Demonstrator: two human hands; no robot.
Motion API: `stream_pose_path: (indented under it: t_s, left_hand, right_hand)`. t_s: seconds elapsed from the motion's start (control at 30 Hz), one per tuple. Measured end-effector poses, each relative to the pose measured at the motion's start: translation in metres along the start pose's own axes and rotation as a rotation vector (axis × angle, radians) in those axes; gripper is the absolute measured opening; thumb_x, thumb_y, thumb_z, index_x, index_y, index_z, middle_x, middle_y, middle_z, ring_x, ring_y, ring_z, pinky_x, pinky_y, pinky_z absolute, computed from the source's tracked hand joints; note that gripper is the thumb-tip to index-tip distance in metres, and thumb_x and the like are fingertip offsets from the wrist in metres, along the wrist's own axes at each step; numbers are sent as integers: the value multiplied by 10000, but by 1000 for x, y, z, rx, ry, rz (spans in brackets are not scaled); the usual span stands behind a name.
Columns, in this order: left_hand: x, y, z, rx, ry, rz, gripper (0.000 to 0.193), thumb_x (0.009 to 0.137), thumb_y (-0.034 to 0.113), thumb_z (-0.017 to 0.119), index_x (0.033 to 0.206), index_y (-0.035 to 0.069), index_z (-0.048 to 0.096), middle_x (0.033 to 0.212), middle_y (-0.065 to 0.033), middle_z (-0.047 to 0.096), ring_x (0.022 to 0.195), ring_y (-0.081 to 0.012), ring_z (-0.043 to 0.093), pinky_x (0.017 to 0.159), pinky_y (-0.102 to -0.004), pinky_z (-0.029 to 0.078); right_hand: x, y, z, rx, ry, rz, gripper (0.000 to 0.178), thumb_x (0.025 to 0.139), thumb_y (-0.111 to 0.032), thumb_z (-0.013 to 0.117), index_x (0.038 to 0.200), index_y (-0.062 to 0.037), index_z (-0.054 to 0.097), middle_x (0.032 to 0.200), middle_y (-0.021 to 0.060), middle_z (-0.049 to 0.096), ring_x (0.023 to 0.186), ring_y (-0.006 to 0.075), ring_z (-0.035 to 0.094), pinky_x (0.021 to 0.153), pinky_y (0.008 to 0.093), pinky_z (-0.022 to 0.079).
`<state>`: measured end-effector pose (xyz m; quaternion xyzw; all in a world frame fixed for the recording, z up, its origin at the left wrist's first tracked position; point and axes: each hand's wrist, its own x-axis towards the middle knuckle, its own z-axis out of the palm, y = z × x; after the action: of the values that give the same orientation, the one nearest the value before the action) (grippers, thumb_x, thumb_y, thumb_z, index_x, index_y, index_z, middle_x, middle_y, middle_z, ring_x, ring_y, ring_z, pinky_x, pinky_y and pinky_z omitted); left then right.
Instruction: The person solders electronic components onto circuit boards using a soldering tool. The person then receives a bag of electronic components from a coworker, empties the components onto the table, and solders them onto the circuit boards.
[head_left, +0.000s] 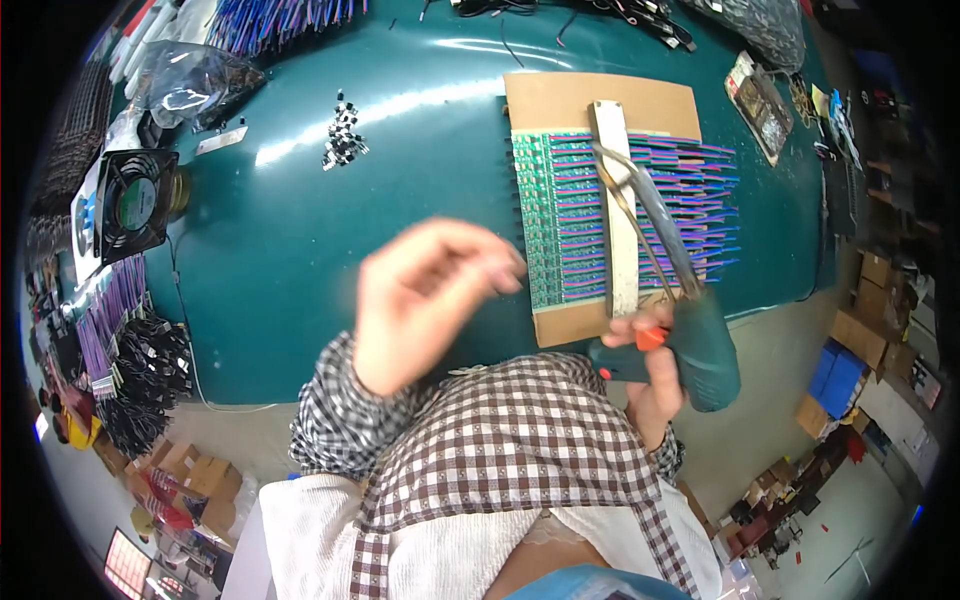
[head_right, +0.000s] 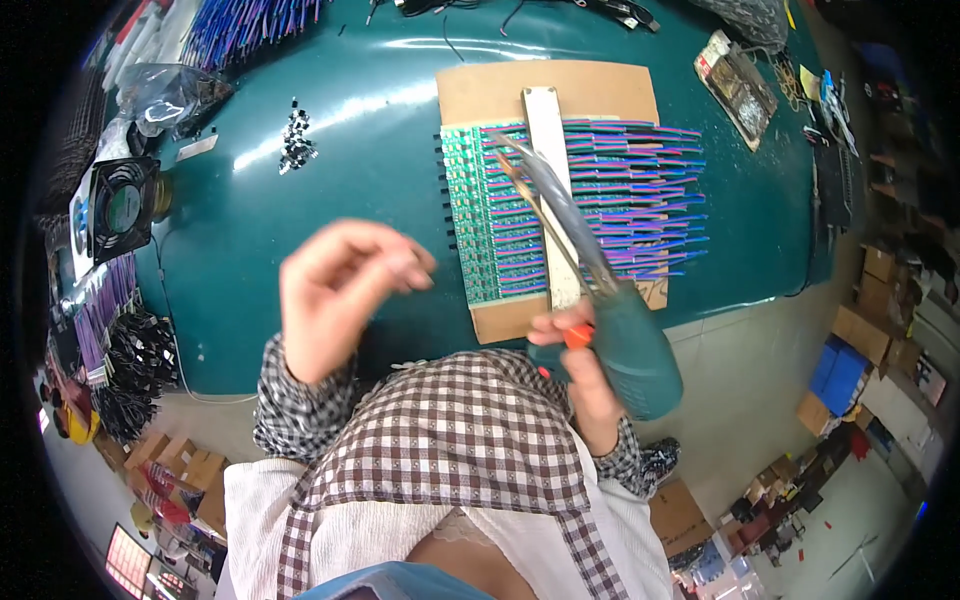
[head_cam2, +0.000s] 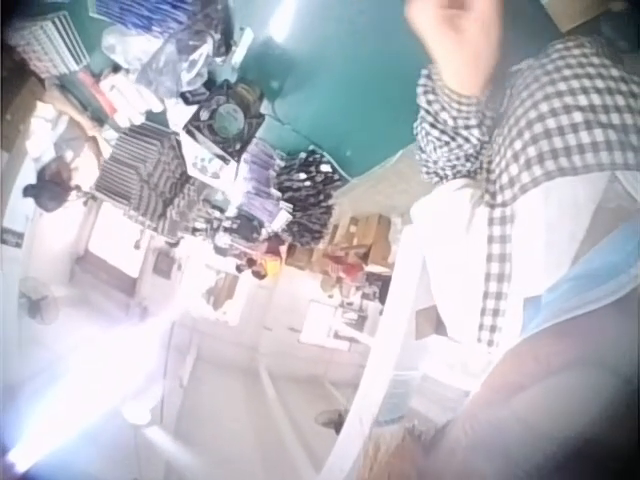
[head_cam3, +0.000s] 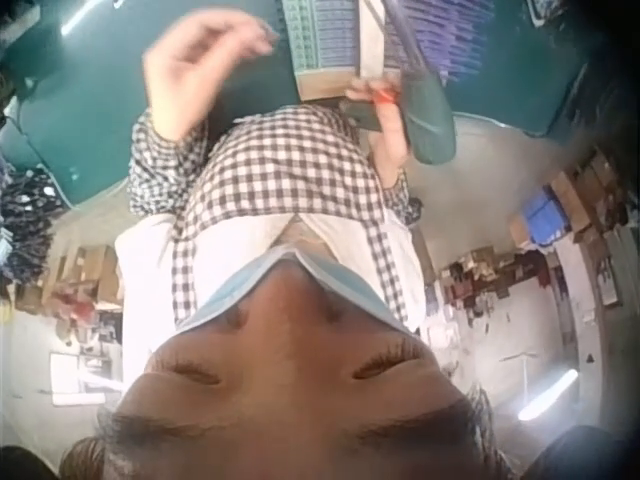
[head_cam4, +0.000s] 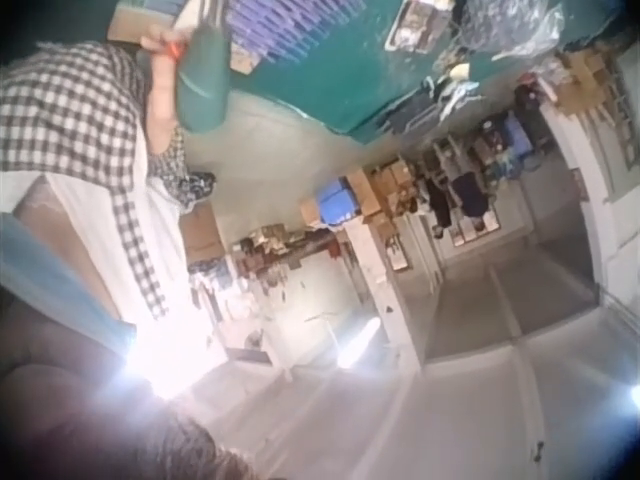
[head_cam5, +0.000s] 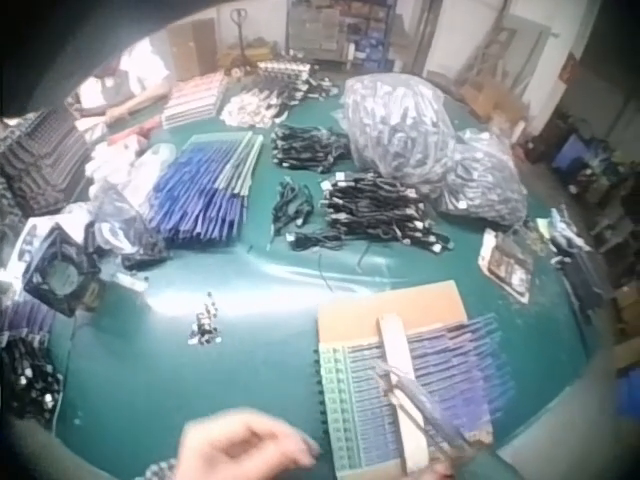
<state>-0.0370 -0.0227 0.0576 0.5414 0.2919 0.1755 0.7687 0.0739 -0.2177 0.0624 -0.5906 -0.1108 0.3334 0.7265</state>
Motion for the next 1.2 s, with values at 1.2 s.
stream_pose_path:
  t_s: [1.2]
  left_hand:
    - [-36,-26,27,210,-133,91,120,739,-20,606,859,-23,610,789,-99,614,676,-125,588,591,-220,470]
  right_hand:
    - [2,17,21,-686,-195,-139,165,740,16,610,869,-28,517,806,35,554,670,89,525,591,218,427]
